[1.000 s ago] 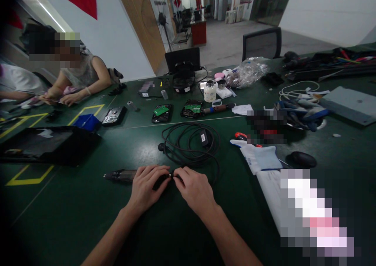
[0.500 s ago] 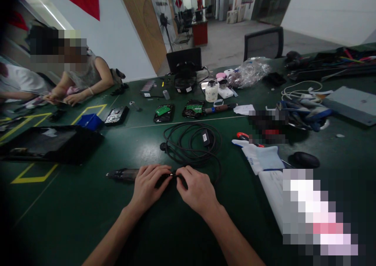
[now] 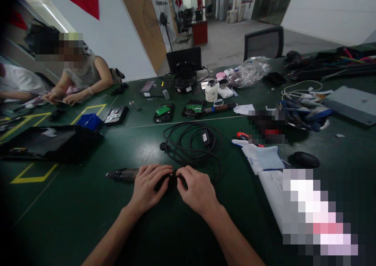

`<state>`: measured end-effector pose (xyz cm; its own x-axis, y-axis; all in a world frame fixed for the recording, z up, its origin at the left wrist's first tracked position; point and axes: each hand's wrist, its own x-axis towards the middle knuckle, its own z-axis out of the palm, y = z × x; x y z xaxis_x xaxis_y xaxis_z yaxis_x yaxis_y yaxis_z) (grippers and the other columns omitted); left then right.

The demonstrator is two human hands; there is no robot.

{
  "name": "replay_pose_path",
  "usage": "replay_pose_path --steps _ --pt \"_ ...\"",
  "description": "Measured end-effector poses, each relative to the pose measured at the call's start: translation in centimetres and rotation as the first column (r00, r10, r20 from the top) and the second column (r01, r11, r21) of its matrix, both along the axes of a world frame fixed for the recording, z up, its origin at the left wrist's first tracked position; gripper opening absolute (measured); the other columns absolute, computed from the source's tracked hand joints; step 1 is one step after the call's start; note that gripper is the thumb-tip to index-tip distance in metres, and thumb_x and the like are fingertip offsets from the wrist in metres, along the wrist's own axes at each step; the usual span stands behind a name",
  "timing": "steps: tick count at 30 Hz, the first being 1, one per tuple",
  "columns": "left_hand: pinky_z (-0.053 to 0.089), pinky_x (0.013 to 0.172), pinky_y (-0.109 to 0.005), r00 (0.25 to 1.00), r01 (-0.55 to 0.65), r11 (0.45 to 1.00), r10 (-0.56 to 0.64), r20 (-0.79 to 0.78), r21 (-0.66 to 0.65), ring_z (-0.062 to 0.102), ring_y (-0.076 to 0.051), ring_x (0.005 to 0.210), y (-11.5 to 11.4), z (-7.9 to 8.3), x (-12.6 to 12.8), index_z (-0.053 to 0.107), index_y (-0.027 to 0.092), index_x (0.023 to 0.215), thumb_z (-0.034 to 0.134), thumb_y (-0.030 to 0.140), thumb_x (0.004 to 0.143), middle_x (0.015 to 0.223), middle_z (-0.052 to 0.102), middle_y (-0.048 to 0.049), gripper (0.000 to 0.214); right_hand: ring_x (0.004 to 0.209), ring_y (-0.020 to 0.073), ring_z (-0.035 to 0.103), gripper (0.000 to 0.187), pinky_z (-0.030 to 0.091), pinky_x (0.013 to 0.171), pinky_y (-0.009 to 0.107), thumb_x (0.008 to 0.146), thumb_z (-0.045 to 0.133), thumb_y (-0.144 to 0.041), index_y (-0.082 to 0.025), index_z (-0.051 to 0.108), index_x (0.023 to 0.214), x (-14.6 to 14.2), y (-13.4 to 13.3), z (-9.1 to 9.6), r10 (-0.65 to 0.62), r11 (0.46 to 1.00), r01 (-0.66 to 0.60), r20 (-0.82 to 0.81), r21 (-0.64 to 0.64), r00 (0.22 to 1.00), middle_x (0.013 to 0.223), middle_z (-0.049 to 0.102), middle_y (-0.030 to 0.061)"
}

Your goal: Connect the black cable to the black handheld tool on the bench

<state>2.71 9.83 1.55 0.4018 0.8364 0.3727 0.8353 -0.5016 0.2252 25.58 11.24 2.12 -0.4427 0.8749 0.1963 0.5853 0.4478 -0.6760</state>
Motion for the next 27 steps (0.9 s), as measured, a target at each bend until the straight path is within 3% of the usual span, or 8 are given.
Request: replay_pose_path --steps 27 --pt "0.047 0.095 -0.045 1.0 -0.027 1.0 0.027 0.012 0.015 0.068 -0.027 0.113 0.1 0.04 0.05 0.07 0.027 0.117 0.063 0.029 0.103 0.124 0.077 -0.0034 0.016 0.093 0.0193 0.071 0.017 0.051 0.079 0.031 0.102 0.057 -0.018 -0.026 0.065 0.113 0.06 0.12 0.05 0.012 1.0 -0.012 0.001 -0.005 1.0 0.108 0.073 0.0029"
